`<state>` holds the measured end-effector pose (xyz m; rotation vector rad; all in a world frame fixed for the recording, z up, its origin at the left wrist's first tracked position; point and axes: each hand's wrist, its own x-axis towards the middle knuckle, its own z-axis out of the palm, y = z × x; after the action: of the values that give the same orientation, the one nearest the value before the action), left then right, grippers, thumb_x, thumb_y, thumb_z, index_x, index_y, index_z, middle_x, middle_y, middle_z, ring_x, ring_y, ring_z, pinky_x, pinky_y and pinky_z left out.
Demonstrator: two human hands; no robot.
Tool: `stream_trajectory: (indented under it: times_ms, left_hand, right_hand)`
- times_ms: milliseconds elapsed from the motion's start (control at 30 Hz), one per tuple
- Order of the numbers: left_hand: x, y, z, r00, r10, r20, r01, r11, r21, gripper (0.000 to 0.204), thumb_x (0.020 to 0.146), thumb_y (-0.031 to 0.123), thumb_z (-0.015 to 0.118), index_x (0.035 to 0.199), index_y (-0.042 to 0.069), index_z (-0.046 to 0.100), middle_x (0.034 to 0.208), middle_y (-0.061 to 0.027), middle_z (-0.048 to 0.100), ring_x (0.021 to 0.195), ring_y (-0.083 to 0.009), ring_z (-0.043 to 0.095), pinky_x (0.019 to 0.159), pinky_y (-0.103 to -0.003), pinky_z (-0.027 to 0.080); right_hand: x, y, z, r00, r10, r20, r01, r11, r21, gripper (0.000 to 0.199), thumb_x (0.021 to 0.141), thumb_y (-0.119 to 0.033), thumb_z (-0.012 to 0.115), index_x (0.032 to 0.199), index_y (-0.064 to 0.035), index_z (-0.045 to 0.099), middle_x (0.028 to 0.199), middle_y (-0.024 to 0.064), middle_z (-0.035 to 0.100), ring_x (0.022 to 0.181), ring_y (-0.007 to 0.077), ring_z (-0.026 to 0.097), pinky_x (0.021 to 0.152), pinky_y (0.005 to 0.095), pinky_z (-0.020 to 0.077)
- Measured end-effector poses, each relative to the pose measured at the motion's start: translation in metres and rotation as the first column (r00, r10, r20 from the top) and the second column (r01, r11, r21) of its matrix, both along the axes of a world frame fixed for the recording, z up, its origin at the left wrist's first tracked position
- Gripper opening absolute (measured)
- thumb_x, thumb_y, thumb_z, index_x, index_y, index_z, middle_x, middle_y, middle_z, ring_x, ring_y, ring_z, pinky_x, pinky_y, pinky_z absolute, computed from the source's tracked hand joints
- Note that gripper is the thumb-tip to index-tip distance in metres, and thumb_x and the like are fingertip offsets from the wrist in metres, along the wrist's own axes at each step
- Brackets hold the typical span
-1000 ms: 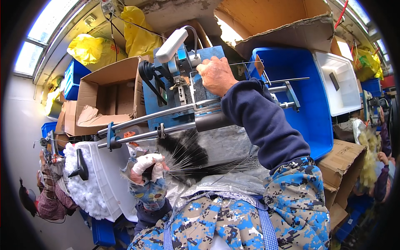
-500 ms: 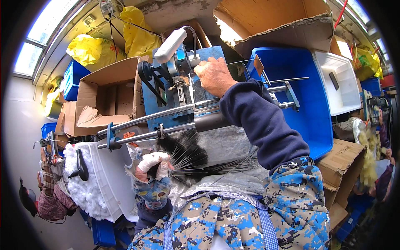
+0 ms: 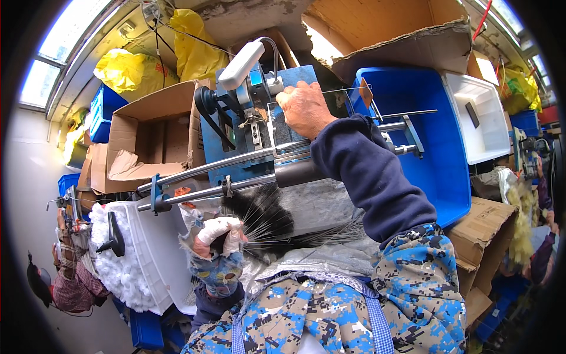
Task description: The person operates a blue benchtop machine, repeatedly feeding a bundle of black bristles into the mechanism with gloved hands. The person adjusts the bristles and the machine's lever while the machine processes the material. The processed bristles accumulate on a white sheet below the machine.
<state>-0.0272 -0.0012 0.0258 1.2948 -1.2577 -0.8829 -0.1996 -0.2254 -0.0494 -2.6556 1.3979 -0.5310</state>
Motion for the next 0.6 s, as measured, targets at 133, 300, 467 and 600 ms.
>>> stream_trajectory:
  times_ms: [133, 300, 467, 600]
  left_hand:
    - [-0.006, 0.0, -0.001, 1.0, 0.025, 0.002, -0.025, 0.999, -0.02, 0.008, 0.084, 0.003, 0.058, 0.092, 0.001, 0.06, 0.086, -0.0106, 0.059, 0.063, -0.0132, 0.058, 0.06, -0.025, 0.047]
    - [-0.006, -0.001, -0.001, 1.0, 0.001, 0.029, 0.0, 1.0, -0.031, 0.01, 0.083, 0.001, 0.058, 0.093, 0.002, 0.059, 0.084, -0.0111, 0.06, 0.062, -0.0135, 0.058, 0.058, -0.024, 0.046]
    - [-0.005, -0.001, 0.006, 0.999, -0.022, 0.032, 0.022, 1.0, -0.01, 0.009, 0.083, 0.002, 0.058, 0.092, 0.001, 0.059, 0.083, -0.0111, 0.06, 0.063, -0.0136, 0.058, 0.059, -0.025, 0.047]
    - [0.001, 0.003, -0.003, 0.999, 0.006, -0.034, -0.005, 1.0, 0.029, 0.008, 0.083, 0.0, 0.057, 0.091, 0.0, 0.059, 0.083, -0.0116, 0.06, 0.063, -0.0137, 0.058, 0.058, -0.025, 0.047]
  right_hand:
    - [0.001, -0.002, 0.003, 0.999, 0.014, 0.03, -0.016, 0.996, 0.086, 0.016, 0.076, -0.009, 0.049, 0.081, -0.0092, 0.065, 0.085, 0.0077, 0.062, 0.084, 0.0273, 0.054, 0.075, 0.0418, 0.0353]
    - [0.004, -0.009, -0.002, 0.998, -0.055, 0.006, 0.054, 0.984, 0.169, 0.019, 0.076, -0.013, 0.049, 0.084, -0.0143, 0.066, 0.088, 0.0063, 0.063, 0.094, 0.0267, 0.052, 0.079, 0.0468, 0.0343]
    - [-0.011, 0.002, 0.005, 0.987, -0.149, -0.067, 0.155, 0.983, 0.097, 0.023, 0.077, -0.018, 0.054, 0.096, -0.0077, 0.064, 0.11, 0.0119, 0.054, 0.104, 0.0289, 0.044, 0.085, 0.0473, 0.0302]
    - [-0.031, 0.031, 0.009, 0.99, -0.126, -0.059, 0.127, 0.992, 0.019, 0.046, 0.073, -0.031, 0.067, 0.102, 0.0023, 0.057, 0.126, 0.0184, 0.036, 0.112, 0.0321, 0.036, 0.09, 0.0454, 0.0299]
